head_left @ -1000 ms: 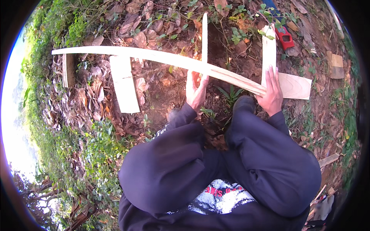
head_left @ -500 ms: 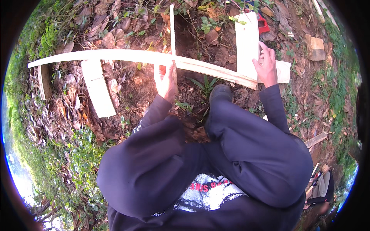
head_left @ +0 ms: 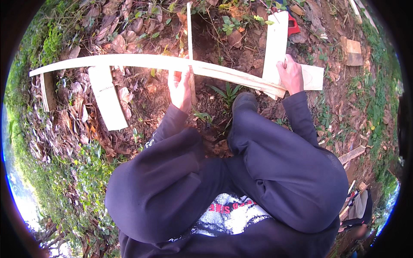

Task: The person assembles a wooden frame by hand, placing vertical supports under a long horizontal plank and adjusting their positions on the ground.

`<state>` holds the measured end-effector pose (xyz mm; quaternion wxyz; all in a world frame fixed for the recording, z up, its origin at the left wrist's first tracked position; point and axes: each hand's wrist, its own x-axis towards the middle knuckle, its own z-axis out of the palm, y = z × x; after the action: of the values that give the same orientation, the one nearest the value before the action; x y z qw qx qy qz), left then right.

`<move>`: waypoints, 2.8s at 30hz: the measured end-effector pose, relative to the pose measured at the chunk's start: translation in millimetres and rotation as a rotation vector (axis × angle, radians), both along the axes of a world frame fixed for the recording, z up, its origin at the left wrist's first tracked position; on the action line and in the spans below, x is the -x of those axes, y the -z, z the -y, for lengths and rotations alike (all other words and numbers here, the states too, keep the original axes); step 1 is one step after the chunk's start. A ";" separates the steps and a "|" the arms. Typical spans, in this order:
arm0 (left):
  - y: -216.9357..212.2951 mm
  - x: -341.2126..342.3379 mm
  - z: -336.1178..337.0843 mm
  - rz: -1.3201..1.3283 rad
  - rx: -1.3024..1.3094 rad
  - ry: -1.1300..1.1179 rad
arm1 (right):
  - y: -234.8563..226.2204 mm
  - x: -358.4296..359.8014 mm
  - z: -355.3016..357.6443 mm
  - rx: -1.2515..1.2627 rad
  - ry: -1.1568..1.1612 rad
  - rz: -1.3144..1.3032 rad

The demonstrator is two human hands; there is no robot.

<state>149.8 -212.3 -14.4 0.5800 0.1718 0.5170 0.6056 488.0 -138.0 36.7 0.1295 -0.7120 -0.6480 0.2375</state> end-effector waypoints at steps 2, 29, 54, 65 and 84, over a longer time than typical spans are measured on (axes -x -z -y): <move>0.4 0.5 0.6 -0.004 -0.005 0.008 | -1.4 -3.4 2.0 0.014 0.009 0.017; -0.7 4.2 1.3 -0.007 0.022 0.050 | -2.8 -50.3 75.0 0.266 0.222 -0.454; 12.6 20.5 24.5 -0.168 0.046 0.141 | 8.6 -16.2 116.4 0.299 0.243 -0.948; 4.1 88.8 55.1 -0.292 0.255 0.100 | 60.3 -7.8 142.8 0.059 0.438 -1.312; -10.0 44.5 36.0 -0.870 -0.003 0.859 | 68.0 -5.0 144.3 0.005 0.411 -1.291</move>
<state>105.3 -248.2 -4.4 0.5078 0.5973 0.5902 0.1925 493.1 -282.3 -31.3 0.5316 -0.5362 -0.2916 0.5872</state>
